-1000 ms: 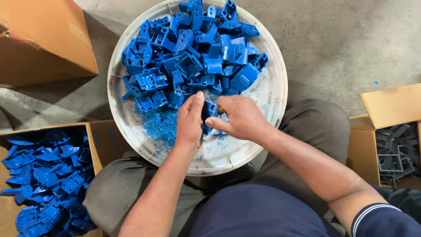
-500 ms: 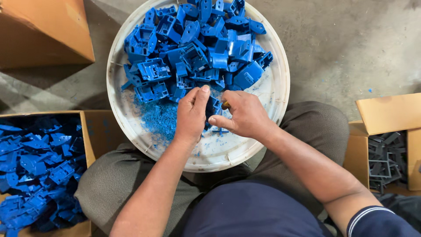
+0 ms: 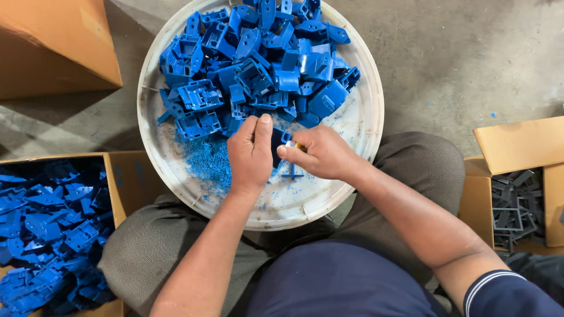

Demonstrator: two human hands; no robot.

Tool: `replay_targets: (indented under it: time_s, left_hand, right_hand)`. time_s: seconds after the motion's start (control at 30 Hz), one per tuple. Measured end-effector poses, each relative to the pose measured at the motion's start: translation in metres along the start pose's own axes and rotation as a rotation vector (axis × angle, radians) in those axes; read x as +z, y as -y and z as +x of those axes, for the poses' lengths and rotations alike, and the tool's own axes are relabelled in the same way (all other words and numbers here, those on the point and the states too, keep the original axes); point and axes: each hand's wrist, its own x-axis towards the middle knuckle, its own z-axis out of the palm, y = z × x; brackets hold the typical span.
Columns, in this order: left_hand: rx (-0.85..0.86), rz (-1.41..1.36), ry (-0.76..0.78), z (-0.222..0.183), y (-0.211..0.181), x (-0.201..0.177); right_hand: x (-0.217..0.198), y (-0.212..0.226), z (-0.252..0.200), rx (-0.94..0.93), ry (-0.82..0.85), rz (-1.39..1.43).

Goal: The person uses a tool to remove excess material from the inner and outer surfaces of blue plastic housings, handling the parts one at a time over a container.

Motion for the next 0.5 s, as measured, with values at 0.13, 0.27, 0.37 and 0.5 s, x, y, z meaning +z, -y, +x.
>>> replay_targets:
  time_s: [0.13, 0.27, 0.37, 0.5]
  left_hand:
    - [-0.037, -0.015, -0.044, 0.0, -0.002, -0.002]
    - [-0.002, 0.029, -0.056, -0.001, -0.003, -0.001]
    - [0.023, 0.088, -0.057, -0.003, -0.005, 0.001]
    - [0.023, 0.114, -0.056, -0.004, -0.006, 0.003]
  right_hand:
    - [0.004, 0.006, -0.005, -0.139, -0.025, 0.023]
    - [0.003, 0.011, -0.003, -0.119, -0.236, -0.09]
    - [0.005, 0.011, -0.001, -0.169, -0.274, -0.194]
    - [0.008, 0.008, -0.002, -0.135, -0.24, -0.295]
